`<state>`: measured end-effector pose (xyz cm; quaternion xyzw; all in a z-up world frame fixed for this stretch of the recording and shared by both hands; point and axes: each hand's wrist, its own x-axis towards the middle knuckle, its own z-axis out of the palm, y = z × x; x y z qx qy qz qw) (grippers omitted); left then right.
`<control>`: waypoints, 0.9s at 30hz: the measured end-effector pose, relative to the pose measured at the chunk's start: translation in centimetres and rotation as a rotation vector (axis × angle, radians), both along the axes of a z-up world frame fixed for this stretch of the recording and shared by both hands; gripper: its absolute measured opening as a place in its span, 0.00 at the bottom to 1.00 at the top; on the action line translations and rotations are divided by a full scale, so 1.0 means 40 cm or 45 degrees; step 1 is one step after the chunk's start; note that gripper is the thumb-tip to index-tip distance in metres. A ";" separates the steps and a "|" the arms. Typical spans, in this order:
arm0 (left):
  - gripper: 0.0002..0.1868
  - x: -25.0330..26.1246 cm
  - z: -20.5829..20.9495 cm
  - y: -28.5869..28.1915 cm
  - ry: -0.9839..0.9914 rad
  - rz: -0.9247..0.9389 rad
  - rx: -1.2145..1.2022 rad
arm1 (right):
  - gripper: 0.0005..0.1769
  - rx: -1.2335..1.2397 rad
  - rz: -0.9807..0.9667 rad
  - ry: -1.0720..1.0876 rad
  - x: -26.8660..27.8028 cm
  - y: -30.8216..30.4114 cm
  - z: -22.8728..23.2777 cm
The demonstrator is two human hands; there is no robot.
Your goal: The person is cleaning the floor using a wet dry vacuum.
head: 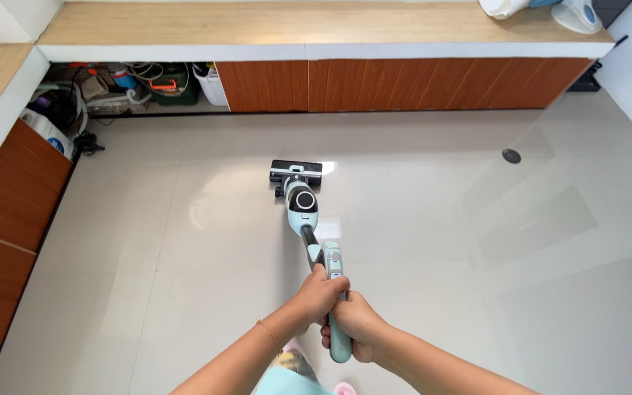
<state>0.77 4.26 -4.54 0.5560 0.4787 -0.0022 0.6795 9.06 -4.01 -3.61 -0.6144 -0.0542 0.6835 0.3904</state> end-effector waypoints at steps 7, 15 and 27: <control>0.23 0.138 -0.025 0.231 -0.005 -0.007 0.052 | 0.08 0.027 0.025 -0.069 0.140 0.231 -0.025; 0.24 0.229 -0.056 0.515 0.002 -0.001 0.043 | 0.06 -0.003 -0.014 -0.077 0.218 0.508 -0.039; 0.23 0.272 -0.068 0.607 0.044 -0.018 0.048 | 0.06 -0.016 -0.047 -0.055 0.257 0.600 -0.075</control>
